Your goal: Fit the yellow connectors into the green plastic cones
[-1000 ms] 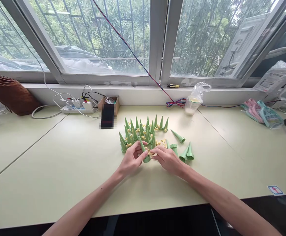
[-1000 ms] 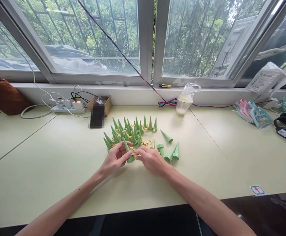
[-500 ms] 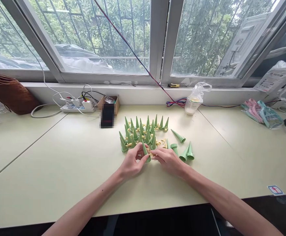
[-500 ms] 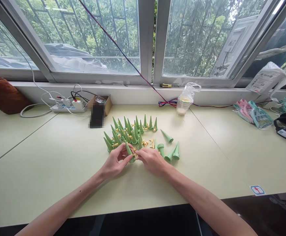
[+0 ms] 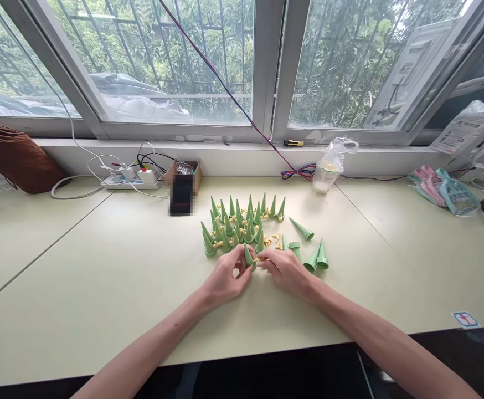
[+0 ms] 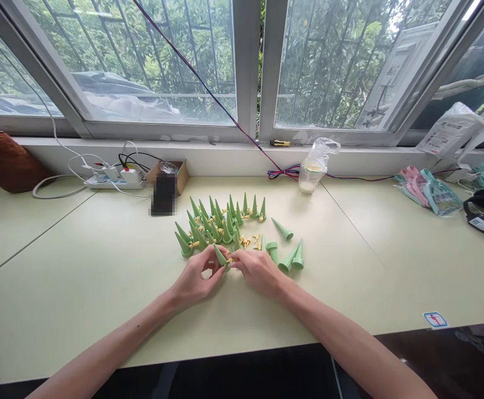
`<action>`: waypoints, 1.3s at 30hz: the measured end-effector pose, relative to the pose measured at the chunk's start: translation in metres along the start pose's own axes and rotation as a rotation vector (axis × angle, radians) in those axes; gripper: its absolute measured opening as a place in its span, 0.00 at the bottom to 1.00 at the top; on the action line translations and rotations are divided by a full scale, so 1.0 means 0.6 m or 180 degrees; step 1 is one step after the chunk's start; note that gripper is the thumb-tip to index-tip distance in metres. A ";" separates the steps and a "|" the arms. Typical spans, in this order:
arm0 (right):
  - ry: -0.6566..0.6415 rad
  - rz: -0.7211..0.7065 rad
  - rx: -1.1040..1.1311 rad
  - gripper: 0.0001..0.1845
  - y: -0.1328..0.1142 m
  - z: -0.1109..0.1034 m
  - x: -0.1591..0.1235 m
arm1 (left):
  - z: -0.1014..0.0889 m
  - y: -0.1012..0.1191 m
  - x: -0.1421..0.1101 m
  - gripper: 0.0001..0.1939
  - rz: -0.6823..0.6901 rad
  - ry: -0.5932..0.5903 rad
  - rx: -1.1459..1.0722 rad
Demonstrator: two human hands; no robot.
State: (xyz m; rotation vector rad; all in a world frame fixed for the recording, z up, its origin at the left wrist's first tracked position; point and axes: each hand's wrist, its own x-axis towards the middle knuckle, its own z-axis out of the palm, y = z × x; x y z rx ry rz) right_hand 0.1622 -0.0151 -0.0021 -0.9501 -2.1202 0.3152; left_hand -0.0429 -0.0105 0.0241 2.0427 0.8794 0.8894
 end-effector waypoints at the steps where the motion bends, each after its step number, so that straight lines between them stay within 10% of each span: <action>1: 0.0001 0.0016 0.0000 0.11 -0.001 0.000 0.000 | 0.001 0.000 0.000 0.05 0.0019 -0.0015 0.0013; 39: -0.0023 0.0069 -0.0028 0.11 -0.004 -0.003 0.007 | 0.008 0.010 0.011 0.06 -0.0433 0.0478 -0.0163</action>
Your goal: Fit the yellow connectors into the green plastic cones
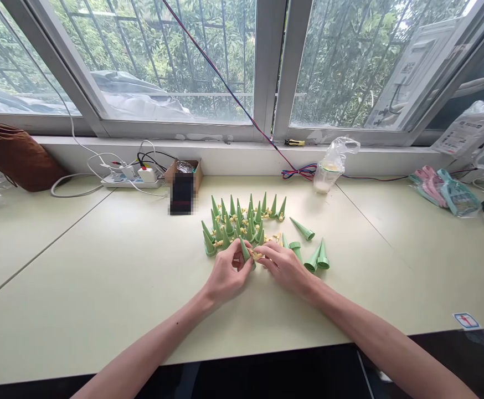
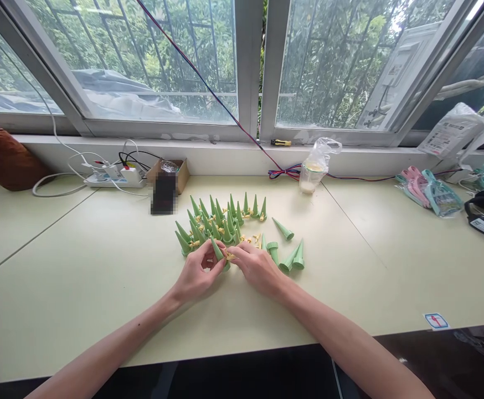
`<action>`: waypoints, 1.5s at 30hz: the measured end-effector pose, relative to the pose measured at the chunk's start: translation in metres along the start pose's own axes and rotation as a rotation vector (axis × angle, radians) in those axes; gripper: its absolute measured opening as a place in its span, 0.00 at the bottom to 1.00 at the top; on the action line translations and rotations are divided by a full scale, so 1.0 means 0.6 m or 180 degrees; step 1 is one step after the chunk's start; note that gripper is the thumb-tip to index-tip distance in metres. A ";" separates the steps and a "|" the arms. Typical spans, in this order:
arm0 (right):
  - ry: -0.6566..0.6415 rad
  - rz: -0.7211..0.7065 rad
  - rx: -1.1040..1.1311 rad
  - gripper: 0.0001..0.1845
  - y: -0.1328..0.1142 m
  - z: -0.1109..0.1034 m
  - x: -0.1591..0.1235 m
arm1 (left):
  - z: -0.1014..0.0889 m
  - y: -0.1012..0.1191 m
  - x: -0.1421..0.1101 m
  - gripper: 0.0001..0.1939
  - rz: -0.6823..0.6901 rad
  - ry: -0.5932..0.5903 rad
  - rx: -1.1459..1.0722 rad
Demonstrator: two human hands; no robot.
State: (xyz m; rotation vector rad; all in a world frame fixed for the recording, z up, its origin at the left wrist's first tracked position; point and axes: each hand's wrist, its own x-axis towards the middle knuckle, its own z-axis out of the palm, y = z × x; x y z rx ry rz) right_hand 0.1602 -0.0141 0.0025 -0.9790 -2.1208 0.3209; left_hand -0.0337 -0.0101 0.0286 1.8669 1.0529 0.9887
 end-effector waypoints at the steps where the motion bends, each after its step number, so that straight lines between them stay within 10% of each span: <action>1: 0.0002 -0.0060 -0.0011 0.11 0.001 0.000 0.000 | 0.000 -0.001 0.000 0.07 -0.0035 -0.0027 -0.0048; 45: -0.0265 0.0027 -0.0323 0.19 -0.003 0.001 0.003 | -0.006 -0.013 -0.003 0.09 0.0342 -0.0315 0.0036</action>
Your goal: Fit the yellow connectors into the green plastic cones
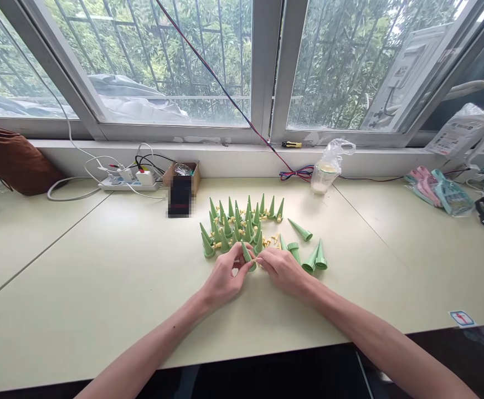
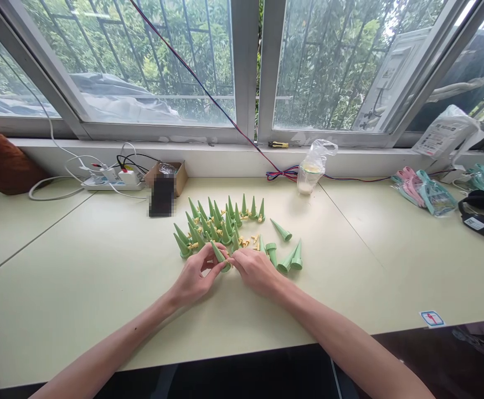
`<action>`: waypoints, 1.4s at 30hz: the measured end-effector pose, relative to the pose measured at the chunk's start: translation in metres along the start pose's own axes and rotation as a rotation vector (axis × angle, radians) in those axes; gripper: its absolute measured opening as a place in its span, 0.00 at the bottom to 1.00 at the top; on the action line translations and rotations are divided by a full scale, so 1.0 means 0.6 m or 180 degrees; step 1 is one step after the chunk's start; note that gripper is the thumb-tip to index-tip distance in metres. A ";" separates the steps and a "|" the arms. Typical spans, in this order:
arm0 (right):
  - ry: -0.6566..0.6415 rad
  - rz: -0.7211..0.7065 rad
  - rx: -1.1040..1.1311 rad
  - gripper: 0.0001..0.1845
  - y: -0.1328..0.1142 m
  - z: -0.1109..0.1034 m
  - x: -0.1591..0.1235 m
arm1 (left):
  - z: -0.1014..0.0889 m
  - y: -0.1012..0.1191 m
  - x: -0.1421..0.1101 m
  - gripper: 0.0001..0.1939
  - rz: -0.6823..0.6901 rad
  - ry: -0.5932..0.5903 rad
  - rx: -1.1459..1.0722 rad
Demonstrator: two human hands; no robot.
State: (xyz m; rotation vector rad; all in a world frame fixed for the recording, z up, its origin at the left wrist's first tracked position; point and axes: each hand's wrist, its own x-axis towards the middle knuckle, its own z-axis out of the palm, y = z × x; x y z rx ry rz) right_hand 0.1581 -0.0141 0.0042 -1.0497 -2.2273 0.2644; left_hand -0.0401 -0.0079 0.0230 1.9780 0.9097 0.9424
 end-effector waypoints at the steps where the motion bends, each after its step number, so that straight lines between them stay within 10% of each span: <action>1: 0.0011 0.0034 0.0048 0.18 -0.002 -0.001 0.000 | 0.000 0.000 0.001 0.10 -0.0036 0.0025 -0.0033; 20: 0.0144 -0.0418 -0.0364 0.03 0.008 0.010 -0.004 | -0.005 -0.002 0.005 0.11 -0.0339 -0.0001 -0.0288; 42: -0.0028 -0.0023 0.0093 0.14 -0.008 -0.004 -0.003 | 0.004 -0.003 -0.007 0.05 0.0301 -0.0124 0.0659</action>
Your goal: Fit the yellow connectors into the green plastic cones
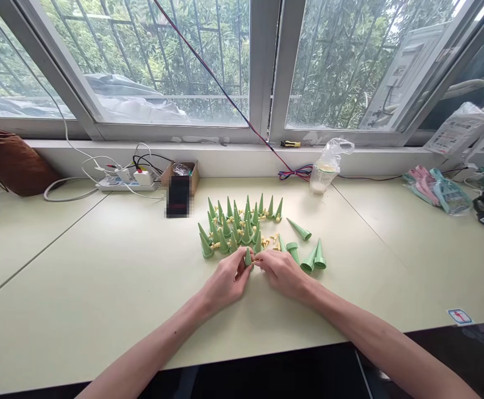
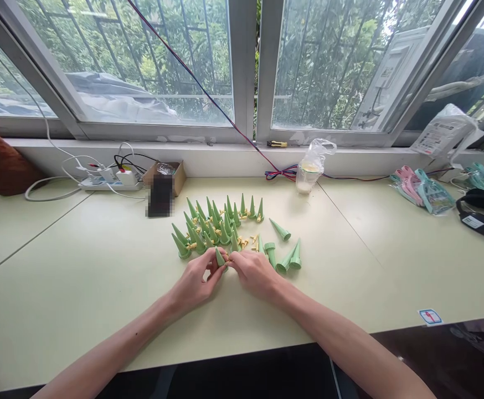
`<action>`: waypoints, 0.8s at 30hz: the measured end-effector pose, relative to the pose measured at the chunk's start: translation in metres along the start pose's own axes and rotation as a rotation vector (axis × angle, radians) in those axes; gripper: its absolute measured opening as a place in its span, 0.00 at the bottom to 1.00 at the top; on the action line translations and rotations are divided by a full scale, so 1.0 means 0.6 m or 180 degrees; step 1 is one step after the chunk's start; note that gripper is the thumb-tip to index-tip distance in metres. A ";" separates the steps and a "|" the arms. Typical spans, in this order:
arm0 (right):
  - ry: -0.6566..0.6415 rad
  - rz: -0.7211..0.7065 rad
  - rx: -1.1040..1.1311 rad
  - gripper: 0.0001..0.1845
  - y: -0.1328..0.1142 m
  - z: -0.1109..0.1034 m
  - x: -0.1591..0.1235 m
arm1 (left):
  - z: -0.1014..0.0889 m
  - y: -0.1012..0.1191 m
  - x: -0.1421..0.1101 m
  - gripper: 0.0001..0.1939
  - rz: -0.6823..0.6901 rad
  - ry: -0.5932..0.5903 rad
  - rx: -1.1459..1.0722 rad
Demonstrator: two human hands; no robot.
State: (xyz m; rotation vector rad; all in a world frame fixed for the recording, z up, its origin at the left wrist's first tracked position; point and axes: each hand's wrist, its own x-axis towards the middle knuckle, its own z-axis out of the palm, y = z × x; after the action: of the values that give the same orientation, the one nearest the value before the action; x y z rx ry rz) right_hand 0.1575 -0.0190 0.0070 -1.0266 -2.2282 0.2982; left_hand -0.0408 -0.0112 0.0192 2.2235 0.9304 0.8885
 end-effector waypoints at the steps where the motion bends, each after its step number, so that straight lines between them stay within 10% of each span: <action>1: 0.0010 0.0043 0.0077 0.14 -0.002 0.000 0.001 | -0.001 0.000 0.000 0.05 0.0025 -0.0010 0.0022; 10: 0.0094 0.0381 0.0513 0.10 -0.011 0.001 0.001 | 0.000 0.000 -0.003 0.06 0.0220 -0.0039 0.0159; 24: 0.0327 0.0110 0.0220 0.13 -0.006 0.001 0.003 | -0.008 0.004 0.014 0.13 -0.0722 0.0407 -0.1051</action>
State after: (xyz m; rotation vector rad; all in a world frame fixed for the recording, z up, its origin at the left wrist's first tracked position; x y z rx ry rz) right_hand 0.1542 -0.0204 0.0093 -1.0215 -2.0957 0.3279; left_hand -0.0389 -0.0053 0.0267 1.7625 0.9911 1.0046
